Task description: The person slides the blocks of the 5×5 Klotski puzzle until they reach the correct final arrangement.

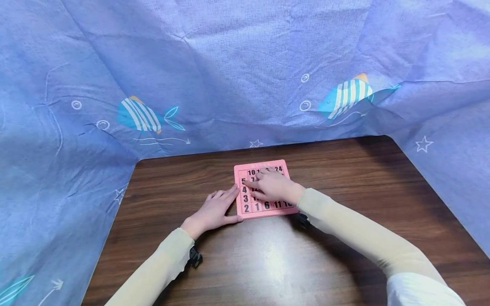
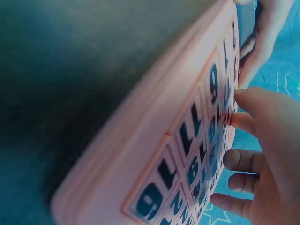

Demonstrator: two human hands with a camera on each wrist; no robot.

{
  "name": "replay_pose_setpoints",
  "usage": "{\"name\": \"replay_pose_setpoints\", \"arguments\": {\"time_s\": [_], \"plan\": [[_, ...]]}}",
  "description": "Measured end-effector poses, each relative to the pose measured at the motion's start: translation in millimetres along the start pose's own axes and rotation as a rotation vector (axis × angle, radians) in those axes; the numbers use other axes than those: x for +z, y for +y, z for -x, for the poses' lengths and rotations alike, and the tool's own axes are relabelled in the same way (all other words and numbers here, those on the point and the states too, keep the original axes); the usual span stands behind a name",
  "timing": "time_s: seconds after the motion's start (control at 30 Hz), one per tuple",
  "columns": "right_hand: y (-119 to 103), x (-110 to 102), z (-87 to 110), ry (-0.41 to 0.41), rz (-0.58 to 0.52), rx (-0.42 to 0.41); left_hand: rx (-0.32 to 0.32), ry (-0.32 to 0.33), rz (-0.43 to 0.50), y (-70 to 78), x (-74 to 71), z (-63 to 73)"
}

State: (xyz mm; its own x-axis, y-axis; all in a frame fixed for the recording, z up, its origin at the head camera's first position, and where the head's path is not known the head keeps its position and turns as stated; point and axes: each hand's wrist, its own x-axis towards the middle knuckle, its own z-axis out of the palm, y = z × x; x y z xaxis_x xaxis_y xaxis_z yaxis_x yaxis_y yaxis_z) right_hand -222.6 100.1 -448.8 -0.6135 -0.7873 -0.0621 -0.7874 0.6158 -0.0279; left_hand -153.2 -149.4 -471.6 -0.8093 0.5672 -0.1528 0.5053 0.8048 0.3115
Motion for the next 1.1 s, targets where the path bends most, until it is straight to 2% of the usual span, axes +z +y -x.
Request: {"name": "replay_pose_setpoints", "arguments": {"time_s": [0.07, 0.27, 0.37, 0.57, 0.67, 0.8, 0.9, 1.1], "plan": [[0.1, 1.2, 2.4, 0.019, 0.005, 0.010, 0.002, 0.003, 0.000, -0.3, 0.7, 0.0], [6.5, 7.1, 0.0, 0.098, 0.057, 0.139, 0.003, -0.004, 0.012, 0.9, 0.8, -0.2], [5.9, 7.6, -4.9, 0.100, 0.082, 0.133, 0.002, -0.006, 0.008, 0.4, 1.7, -0.6], [1.0, 5.6, -16.5, 0.072, 0.057, 0.099, 0.001, 0.000, 0.016, -0.7, 1.1, -1.9], [4.4, 4.4, -14.1, 0.085, 0.047, 0.127, 0.002, -0.002, 0.018, -0.5, -0.9, -1.2], [13.6, 3.4, -0.8, 0.128, 0.065, 0.178, 0.002, 0.001, 0.013, -0.6, -3.2, -0.1], [17.6, 4.7, 7.4, 0.137, 0.081, 0.184, 0.000, 0.002, 0.015, -0.6, -3.9, 0.5], [12.8, 9.8, -1.4, 0.108, 0.040, 0.151, 0.005, -0.007, 0.014, -1.1, -2.9, 1.3]]}}
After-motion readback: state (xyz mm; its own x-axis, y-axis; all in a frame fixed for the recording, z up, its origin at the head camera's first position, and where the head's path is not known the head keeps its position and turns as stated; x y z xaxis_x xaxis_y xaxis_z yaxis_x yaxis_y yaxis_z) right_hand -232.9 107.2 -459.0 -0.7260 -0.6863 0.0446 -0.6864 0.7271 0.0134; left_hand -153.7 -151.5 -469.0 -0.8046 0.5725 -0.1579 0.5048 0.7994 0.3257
